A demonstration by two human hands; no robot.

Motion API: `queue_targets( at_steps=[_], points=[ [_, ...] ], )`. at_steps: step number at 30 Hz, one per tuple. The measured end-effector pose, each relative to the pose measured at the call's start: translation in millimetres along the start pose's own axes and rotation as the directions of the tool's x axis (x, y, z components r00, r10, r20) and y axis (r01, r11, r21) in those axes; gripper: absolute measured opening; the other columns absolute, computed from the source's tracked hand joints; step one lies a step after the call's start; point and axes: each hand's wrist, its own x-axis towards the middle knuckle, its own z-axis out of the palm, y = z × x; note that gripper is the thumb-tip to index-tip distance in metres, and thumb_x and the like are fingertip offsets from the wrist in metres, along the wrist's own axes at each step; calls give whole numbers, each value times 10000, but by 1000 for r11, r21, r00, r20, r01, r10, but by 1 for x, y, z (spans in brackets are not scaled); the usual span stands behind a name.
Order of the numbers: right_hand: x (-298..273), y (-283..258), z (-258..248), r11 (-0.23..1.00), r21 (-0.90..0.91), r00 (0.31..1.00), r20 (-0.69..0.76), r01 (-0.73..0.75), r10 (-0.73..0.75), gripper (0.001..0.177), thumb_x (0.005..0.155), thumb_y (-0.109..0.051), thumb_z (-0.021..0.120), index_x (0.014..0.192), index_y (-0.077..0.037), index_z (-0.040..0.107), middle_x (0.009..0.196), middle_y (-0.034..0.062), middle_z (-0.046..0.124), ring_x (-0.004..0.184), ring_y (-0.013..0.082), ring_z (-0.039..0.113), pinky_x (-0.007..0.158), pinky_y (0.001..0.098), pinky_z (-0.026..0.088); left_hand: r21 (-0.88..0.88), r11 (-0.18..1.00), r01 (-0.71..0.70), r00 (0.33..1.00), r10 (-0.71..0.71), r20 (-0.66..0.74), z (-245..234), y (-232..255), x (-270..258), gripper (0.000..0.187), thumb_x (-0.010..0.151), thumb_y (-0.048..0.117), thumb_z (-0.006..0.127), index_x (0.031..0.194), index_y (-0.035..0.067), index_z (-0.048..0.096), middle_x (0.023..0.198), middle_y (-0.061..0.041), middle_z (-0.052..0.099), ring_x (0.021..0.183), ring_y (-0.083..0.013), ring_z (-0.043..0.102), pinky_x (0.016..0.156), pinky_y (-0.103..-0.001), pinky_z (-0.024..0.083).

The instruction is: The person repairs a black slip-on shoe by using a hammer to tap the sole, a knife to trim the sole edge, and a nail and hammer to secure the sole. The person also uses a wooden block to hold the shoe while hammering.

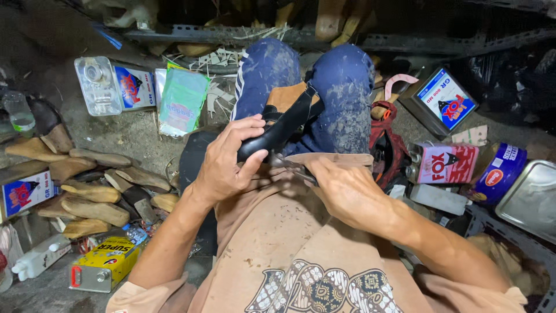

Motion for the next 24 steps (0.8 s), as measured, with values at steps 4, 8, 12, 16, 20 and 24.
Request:
queue_targets(
  at_steps=[4,8,12,16,20,24],
  points=[
    [-12,19,20,996,-88,999,44,-6,10,333,934,-240,597,1241,-129,528,911,38,615,808,313,746,657,463,612,-20,998,-53,998,52,-18,1,-6,-5,294,987,220,661,1141,-31,651,1170,-210,688,1164,-456,674,958,-512,547],
    [6,23,19,972,230,997,75,-53,36,342,991,-244,544,1282,-71,590,1024,167,707,986,418,721,817,535,575,-66,996,-61,997,58,-53,-1,-14,-7,286,980,187,662,1144,-48,651,1169,-226,695,1143,-475,678,940,-513,559],
    [13,30,10,910,388,988,99,-146,116,288,1013,-355,511,1063,-145,700,748,88,779,856,344,769,813,492,570,-113,993,-36,996,26,-83,-3,-26,-13,315,971,237,675,1121,-41,672,1145,-227,713,1129,-462,689,908,-510,573],
    [2,31,22,972,211,988,-93,-99,121,367,974,-305,594,1280,-105,628,995,210,762,1009,441,714,850,584,552,-107,992,-61,988,45,-148,7,-23,-8,319,987,243,657,1150,-30,681,1176,-193,720,1144,-423,699,938,-466,571],
    [-15,36,32,974,92,978,65,-205,200,343,988,-342,539,1258,-153,635,1059,142,763,1012,392,725,833,526,573,-186,975,120,956,-164,-242,17,-34,-1,370,1053,339,528,1199,26,661,1192,-159,720,1164,-355,683,1002,-443,532],
    [-3,26,20,975,148,986,48,-167,162,465,907,-323,659,1323,-122,604,1156,222,685,1100,475,659,859,601,539,-253,961,112,972,-159,-174,42,-66,-3,439,1054,413,515,1210,18,627,1228,-165,704,1183,-368,669,1022,-458,505]
  ],
)
